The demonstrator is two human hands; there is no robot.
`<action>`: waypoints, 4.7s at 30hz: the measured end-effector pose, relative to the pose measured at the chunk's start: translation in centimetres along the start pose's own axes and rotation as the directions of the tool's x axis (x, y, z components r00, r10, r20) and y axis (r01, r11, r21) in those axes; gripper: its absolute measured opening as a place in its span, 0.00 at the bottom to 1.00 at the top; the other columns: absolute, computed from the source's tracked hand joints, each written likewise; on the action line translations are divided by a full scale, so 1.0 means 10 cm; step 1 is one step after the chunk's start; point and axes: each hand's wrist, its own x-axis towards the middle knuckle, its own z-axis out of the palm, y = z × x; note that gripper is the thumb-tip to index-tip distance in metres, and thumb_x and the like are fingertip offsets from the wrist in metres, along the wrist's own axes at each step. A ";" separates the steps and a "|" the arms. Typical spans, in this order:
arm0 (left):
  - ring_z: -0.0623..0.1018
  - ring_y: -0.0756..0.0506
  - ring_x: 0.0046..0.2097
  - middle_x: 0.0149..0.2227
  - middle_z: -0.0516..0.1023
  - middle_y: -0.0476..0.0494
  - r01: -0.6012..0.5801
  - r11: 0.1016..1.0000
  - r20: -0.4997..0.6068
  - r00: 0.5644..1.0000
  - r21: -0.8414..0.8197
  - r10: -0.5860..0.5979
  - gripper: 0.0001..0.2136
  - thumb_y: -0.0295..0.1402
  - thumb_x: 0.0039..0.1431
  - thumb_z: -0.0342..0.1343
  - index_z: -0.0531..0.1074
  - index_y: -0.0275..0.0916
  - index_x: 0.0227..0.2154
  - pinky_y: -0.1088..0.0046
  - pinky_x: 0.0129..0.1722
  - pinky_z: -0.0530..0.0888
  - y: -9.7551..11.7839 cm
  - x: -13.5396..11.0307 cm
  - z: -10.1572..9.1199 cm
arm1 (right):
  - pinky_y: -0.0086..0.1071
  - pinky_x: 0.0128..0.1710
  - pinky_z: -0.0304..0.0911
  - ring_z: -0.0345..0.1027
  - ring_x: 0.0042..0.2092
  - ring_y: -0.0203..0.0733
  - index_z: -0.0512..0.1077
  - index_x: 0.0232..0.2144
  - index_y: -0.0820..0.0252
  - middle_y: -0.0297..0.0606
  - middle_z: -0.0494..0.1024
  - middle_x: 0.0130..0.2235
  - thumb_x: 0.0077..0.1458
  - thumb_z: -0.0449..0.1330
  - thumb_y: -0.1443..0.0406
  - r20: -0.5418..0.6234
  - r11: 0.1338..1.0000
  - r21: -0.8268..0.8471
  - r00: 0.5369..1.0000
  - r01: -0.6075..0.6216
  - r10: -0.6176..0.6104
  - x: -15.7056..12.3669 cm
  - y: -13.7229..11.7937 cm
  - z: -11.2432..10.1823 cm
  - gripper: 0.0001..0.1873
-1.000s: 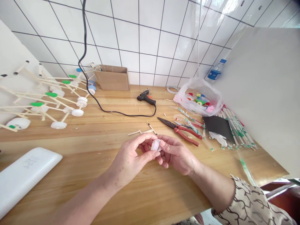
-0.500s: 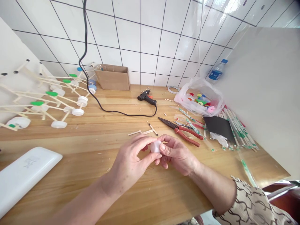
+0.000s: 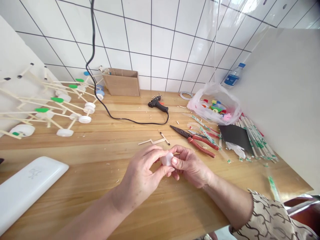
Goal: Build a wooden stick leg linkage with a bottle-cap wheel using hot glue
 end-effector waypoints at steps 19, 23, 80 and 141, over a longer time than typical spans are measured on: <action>0.73 0.47 0.33 0.30 0.73 0.45 -0.036 0.993 0.117 0.993 0.111 0.023 0.02 0.25 0.54 0.55 0.70 0.37 0.30 0.72 0.33 0.72 0.07 0.04 -0.02 | 0.21 0.19 0.64 0.71 0.26 0.33 0.74 0.32 0.69 0.38 0.75 0.26 0.49 0.65 0.55 0.152 0.993 -0.112 0.987 -0.039 0.056 -0.02 -0.05 -0.01 0.19; 0.73 0.47 0.32 0.30 0.73 0.44 -0.037 0.989 0.134 0.991 0.142 0.017 0.02 0.25 0.53 0.56 0.71 0.36 0.29 0.71 0.32 0.72 0.08 0.03 -0.01 | 0.20 0.19 0.64 0.71 0.26 0.33 0.74 0.30 0.69 0.38 0.74 0.26 0.50 0.65 0.55 0.169 0.992 -0.106 0.982 -0.070 0.087 -0.01 -0.04 -0.01 0.19; 0.74 0.47 0.39 0.37 0.74 0.45 0.262 0.940 0.255 0.945 -0.220 -0.204 0.05 0.32 0.58 0.53 0.70 0.37 0.35 0.73 0.40 0.71 0.07 0.08 -0.04 | 0.24 0.19 0.66 0.74 0.25 0.38 0.74 0.32 0.70 0.42 0.78 0.24 0.51 0.63 0.54 0.158 0.979 0.128 0.978 -0.157 0.136 -0.06 -0.05 0.01 0.21; 0.78 0.46 0.42 0.41 0.79 0.43 0.448 0.855 0.291 0.881 -0.262 -0.372 0.10 0.32 0.58 0.54 0.75 0.37 0.40 0.72 0.43 0.75 0.03 0.14 -0.08 | 0.18 0.15 0.60 0.70 0.22 0.30 0.75 0.27 0.67 0.40 0.78 0.26 0.52 0.63 0.57 0.024 0.982 0.141 0.992 -0.125 0.123 -0.05 -0.04 0.07 0.16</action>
